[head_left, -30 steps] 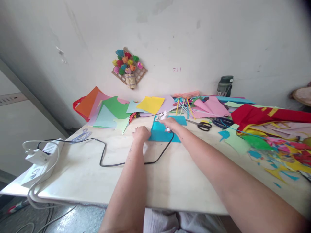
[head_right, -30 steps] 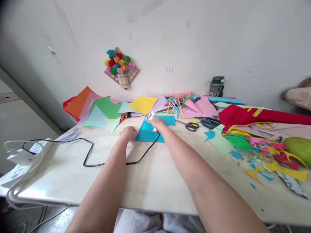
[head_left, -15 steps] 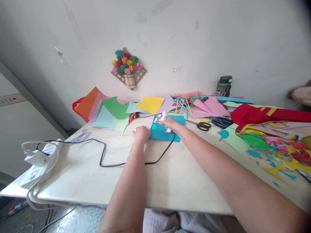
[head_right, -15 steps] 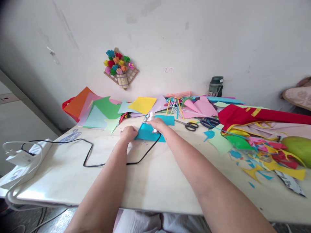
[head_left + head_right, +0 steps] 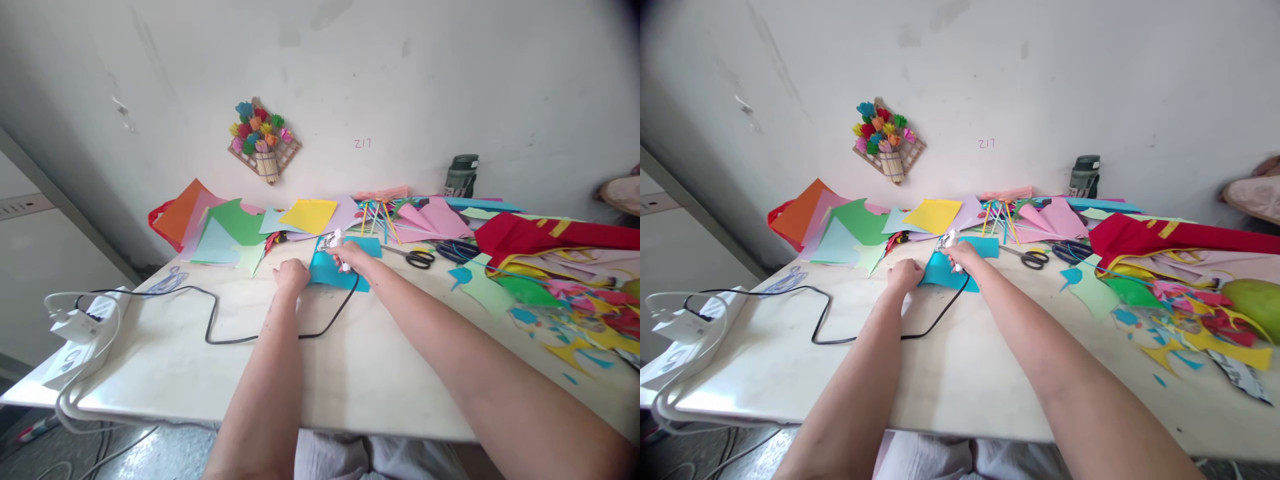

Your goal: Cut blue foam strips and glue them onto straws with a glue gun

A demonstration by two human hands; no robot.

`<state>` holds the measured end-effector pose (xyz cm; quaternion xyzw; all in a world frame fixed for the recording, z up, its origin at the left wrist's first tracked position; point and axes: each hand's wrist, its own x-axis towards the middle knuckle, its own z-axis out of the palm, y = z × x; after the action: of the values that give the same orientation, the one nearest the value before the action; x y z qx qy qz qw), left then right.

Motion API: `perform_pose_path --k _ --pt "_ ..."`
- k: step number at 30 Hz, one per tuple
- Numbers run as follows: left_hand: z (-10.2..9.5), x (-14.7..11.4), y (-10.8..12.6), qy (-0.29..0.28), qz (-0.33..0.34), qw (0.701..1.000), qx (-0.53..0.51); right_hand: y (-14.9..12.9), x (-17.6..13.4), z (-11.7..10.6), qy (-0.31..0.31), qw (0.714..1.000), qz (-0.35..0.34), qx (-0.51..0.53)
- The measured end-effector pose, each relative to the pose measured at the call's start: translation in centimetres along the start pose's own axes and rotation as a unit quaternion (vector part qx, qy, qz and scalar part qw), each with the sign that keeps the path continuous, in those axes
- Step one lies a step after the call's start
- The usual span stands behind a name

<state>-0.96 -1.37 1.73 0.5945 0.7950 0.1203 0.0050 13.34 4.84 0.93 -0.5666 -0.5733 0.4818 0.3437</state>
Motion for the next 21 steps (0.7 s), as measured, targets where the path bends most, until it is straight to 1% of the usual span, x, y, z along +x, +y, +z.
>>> perform_pose_path --k 7,15,21 --pt "0.1 0.0 0.0 0.000 0.000 1.000 0.000 0.0 1.1 0.1 0.020 1.000 0.003 -0.024" --pt "-0.1 -0.1 0.0 -0.008 -0.001 1.000 0.001 0.0 2.4 0.5 0.024 0.999 0.011 -0.042" --pt "-0.1 -0.1 0.1 -0.013 -0.002 1.000 0.002 0.0 2.1 0.3 0.020 0.999 0.011 -0.045"
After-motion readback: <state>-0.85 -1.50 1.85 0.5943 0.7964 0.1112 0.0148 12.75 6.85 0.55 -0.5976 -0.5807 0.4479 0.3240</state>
